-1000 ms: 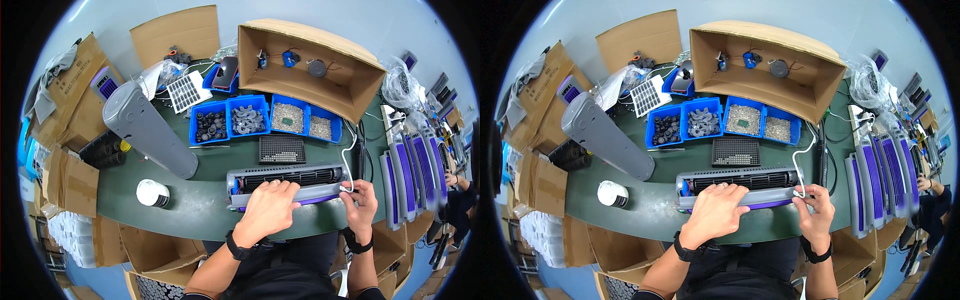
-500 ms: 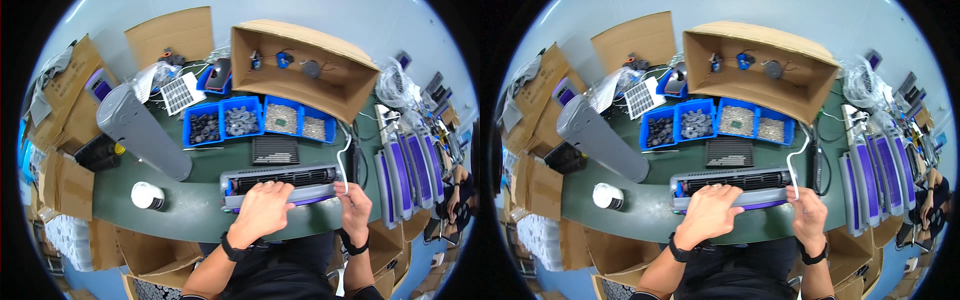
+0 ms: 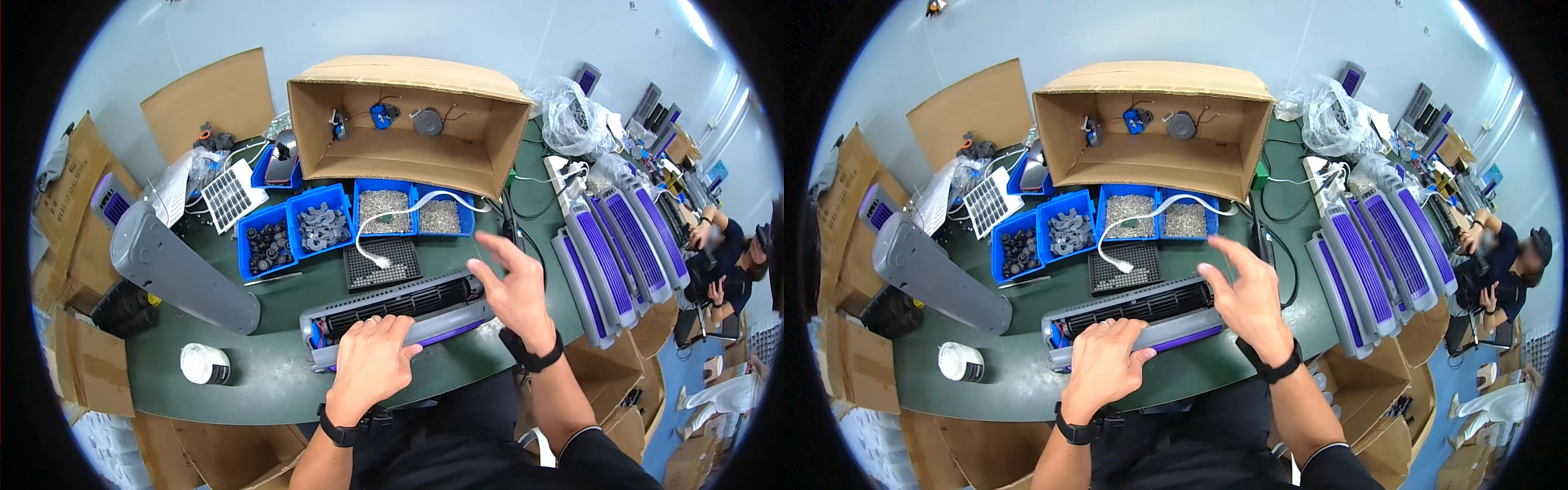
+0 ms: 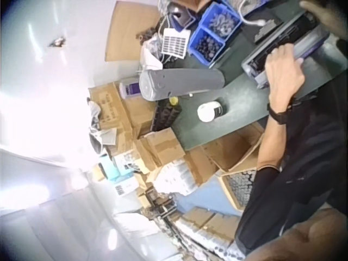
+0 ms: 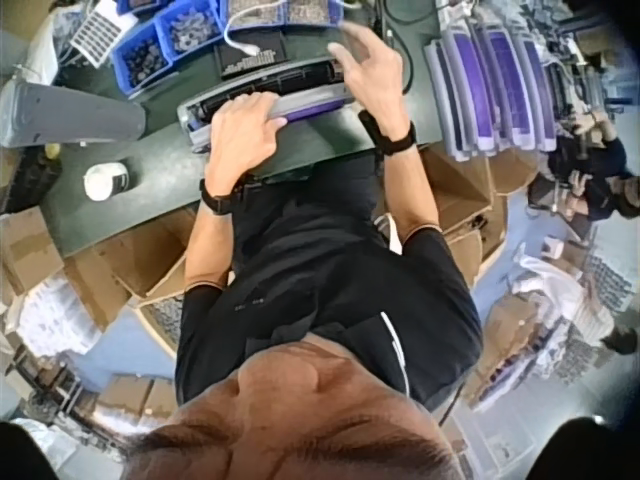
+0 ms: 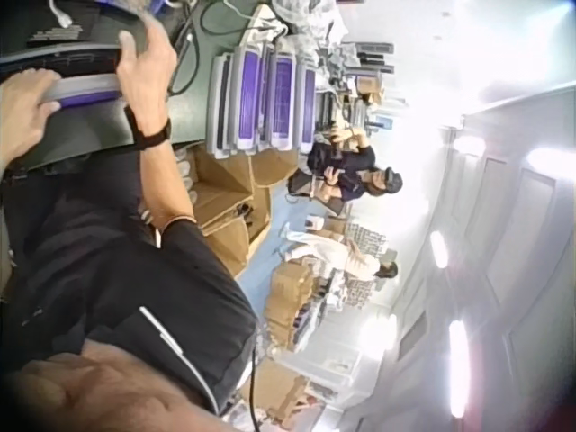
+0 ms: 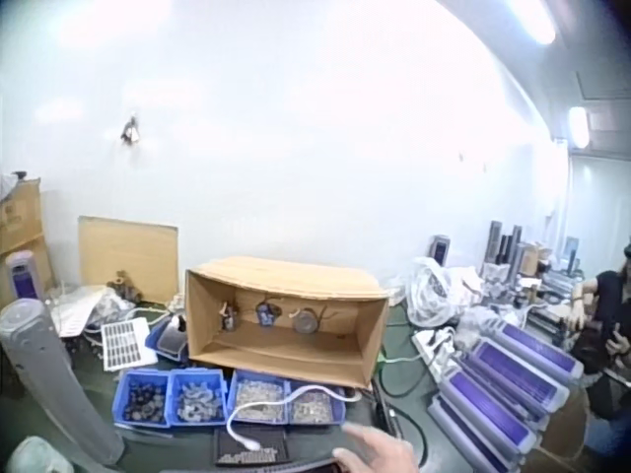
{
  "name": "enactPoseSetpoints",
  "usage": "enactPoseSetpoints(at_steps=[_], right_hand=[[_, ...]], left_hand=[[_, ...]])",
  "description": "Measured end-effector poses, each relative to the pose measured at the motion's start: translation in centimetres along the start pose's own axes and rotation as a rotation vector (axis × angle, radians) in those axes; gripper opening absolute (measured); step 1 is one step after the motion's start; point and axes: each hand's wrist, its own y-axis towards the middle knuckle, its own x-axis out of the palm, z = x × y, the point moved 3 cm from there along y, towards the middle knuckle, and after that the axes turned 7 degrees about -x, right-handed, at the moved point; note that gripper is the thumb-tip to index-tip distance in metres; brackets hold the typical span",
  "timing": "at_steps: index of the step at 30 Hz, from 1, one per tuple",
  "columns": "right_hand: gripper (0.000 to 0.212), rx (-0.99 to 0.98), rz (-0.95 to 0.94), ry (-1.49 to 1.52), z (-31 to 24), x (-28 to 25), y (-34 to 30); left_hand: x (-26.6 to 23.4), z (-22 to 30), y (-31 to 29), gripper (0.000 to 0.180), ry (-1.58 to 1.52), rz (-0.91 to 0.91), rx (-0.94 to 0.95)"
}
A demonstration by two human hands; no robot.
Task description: The person assembles a grey and purple electronic device on a green workbench. They connect internal wires, attach the front grille, and use a hot glue gun to secure components. The person then places the finished unit into a cardboard box and begins assembling a second unit.
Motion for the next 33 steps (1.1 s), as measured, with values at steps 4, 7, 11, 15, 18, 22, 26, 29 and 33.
enactPoseSetpoints(at_steps=[4, 7, 11, 15, 18, 22, 26, 29, 33], right_hand=[[0.019, 0.197, 0.062, -0.011, 0.4, -1.6, -5.8], [0.022, 0.288, 0.108, 0.086, 1.0, -0.3, -8.5], [0.026, 0.482, 0.005, 0.182, 2.1, 0.5, -9.5], [0.023, 0.403, -0.033, 0.105, 1.0, -0.3, -9.3], [0.022, 0.367, -0.039, 0.046, 0.4, -0.8, -10.3], [0.020, 0.382, -0.033, 0.047, 0.2, -1.3, -12.1], [0.020, 0.405, -0.037, 0.042, -0.2, -1.3, -12.0], [0.020, 0.412, -0.030, 0.056, 0.4, -1.1, -12.1], [0.016, 0.436, -0.036, 0.112, -0.2, -1.3, -11.7]], left_hand=[[0.3, 0.0, -0.3, 0.034, -0.016, 0.009, -0.006], [0.3, 0.1, -0.1, 0.035, -0.007, 0.015, -0.003], [0.2, 0.2, -0.2, 0.036, 0.013, 0.005, -0.012], [0.0, 0.5, -0.5, 0.035, -0.017, -0.002, 0.014], [0.0, 0.9, -1.2, 0.031, -0.021, -0.031, 0.012], [0.1, 1.4, -2.0, 0.030, 0.027, -0.076, 0.011], [0.3, 1.6, -2.3, 0.029, 0.065, -0.076, -0.001], [0.6, 1.1, -2.2, 0.030, 0.034, -0.064, 0.005], [0.7, 1.0, -2.3, 0.034, 0.020, -0.032, 0.005]])
